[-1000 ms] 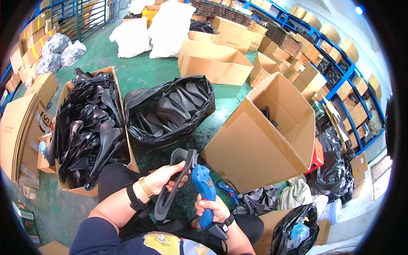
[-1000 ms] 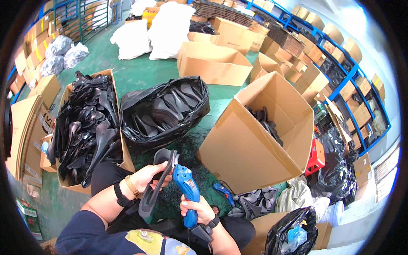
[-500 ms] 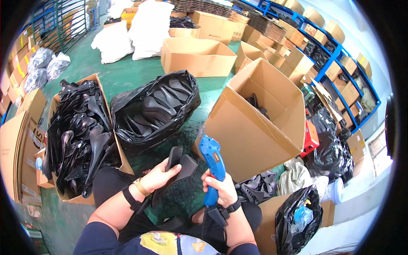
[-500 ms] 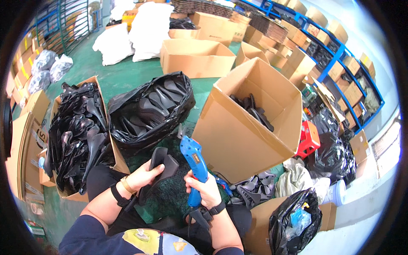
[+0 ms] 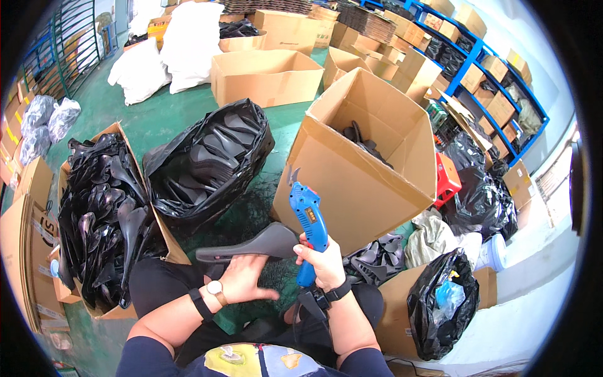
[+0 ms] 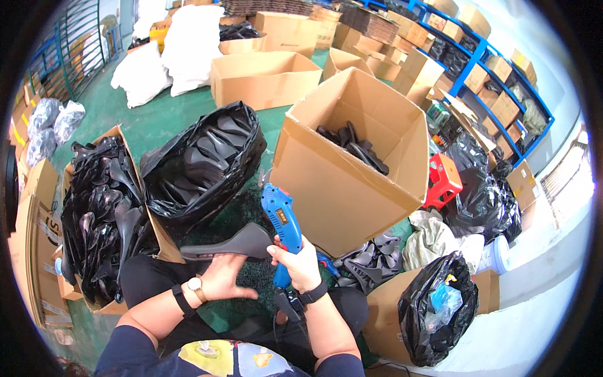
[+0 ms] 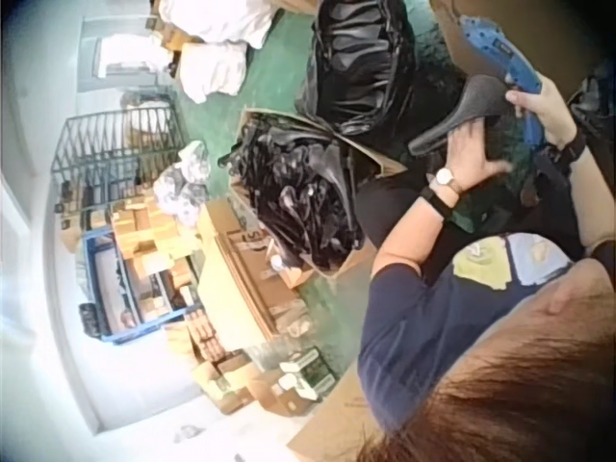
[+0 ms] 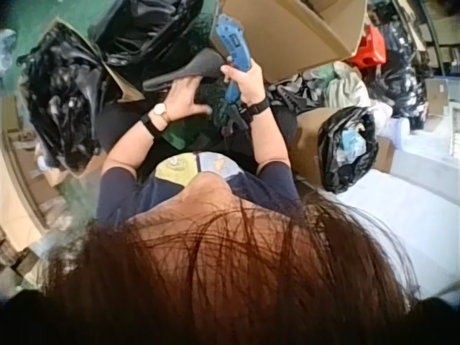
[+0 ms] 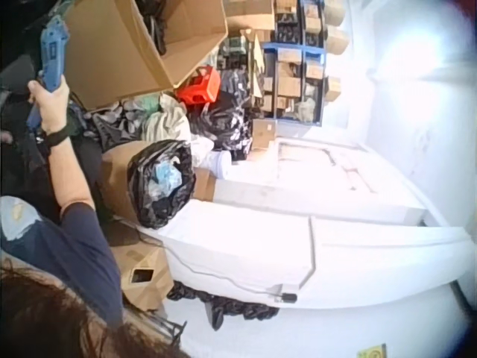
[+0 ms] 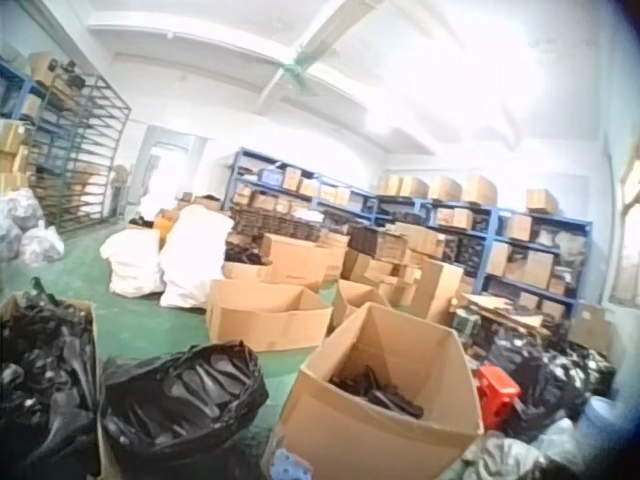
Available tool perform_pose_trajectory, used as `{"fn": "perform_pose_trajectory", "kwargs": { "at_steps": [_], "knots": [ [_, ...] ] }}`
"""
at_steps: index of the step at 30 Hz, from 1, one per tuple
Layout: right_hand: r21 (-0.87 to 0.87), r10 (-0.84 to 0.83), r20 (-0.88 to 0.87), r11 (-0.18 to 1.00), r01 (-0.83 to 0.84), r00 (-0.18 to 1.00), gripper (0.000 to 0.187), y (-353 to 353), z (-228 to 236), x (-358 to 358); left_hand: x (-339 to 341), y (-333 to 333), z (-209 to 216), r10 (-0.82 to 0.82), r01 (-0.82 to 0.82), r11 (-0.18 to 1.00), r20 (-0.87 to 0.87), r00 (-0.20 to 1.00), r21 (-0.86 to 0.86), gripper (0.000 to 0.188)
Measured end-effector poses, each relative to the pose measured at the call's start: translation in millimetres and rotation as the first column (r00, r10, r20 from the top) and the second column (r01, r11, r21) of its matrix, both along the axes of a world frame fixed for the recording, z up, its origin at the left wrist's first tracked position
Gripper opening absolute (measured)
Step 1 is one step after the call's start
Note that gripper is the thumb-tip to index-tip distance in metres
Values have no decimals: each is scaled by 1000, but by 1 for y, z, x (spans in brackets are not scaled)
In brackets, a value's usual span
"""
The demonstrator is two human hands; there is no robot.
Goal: Cleaning or inspecting individual bicycle seats before packing them into boxes.
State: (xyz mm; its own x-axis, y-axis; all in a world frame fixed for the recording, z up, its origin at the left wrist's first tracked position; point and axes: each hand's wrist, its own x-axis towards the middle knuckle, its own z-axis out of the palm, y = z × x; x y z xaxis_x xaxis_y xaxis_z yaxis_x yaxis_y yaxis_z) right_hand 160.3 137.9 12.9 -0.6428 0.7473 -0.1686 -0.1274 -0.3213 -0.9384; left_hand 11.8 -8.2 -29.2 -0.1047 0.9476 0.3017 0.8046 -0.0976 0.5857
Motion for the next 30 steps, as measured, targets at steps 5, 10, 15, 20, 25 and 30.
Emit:
{"fn": "perform_pose_trajectory", "kwargs": {
  "at_steps": [5,10,15,20,25,30],
  "knots": [
    [11,63,8,998,-63,998,32,-11,-8,-5,9,13,1,-2,5,1000,998,-59,2,43],
    [-213,251,-47,943,-256,967,30,-11,-19,-4,-21,7,-1,47,-113,990,962,-270,-80,20],
    [-323,424,-86,844,-428,901,25,-23,-28,10,-46,2,13,-28,-277,957,919,-393,-89,15],
    [-434,534,-56,748,-502,844,23,-39,-36,7,-53,-4,21,-77,-303,950,886,-457,-73,18],
    [-450,562,-84,715,-535,823,22,-43,-36,2,-52,-3,19,-62,-220,973,846,-530,-67,15],
    [-463,590,-154,665,-586,792,15,-46,-36,-1,-52,-2,4,-93,-165,986,848,-522,7,19]
  ]
}}
